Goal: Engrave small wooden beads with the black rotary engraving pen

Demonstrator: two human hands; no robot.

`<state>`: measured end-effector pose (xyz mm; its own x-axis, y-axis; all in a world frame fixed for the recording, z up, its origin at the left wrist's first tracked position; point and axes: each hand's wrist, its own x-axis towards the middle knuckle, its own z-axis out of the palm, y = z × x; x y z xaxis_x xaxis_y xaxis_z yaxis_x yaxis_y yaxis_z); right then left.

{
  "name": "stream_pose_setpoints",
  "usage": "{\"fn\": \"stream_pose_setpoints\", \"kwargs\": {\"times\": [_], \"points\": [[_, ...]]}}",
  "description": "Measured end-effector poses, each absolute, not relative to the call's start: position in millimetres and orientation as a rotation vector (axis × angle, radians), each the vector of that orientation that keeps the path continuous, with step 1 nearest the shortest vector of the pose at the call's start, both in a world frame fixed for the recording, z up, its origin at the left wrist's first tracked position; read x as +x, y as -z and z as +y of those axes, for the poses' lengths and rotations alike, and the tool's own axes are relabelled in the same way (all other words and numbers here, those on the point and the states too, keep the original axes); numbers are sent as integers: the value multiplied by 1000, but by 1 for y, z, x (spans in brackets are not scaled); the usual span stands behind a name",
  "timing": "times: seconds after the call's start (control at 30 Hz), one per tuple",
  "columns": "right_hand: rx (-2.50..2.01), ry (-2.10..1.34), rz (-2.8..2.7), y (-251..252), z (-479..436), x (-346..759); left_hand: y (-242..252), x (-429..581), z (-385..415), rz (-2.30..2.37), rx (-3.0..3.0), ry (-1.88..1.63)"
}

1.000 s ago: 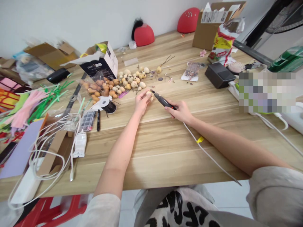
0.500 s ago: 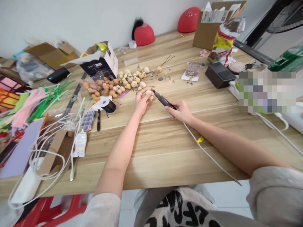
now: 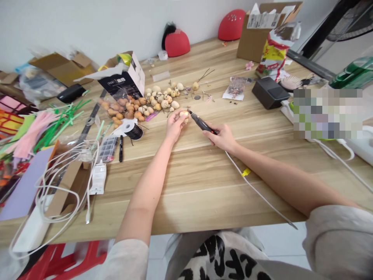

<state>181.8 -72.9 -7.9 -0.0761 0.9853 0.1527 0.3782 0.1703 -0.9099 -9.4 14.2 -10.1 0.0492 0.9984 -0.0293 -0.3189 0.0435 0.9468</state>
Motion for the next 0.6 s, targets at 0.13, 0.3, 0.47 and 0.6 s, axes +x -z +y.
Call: {"fn": "stream_pose_setpoints", "kwargs": {"times": [0.13, 0.3, 0.47, 0.6], "points": [[-1324, -932, -1610, 9, -73, 182, 11, -9, 14, 968, 952, -1293], [-1330, -919, -1602, 10, -72, 183, 12, -10, 15, 944, 955, -1303], [-1333, -919, -1605, 9, -72, 182, 12, -10, 15, 943, 962, -1311], [-1323, -910, -1615, 10, -72, 182, 12, -9, 15, 929, 941, -1320]]}}
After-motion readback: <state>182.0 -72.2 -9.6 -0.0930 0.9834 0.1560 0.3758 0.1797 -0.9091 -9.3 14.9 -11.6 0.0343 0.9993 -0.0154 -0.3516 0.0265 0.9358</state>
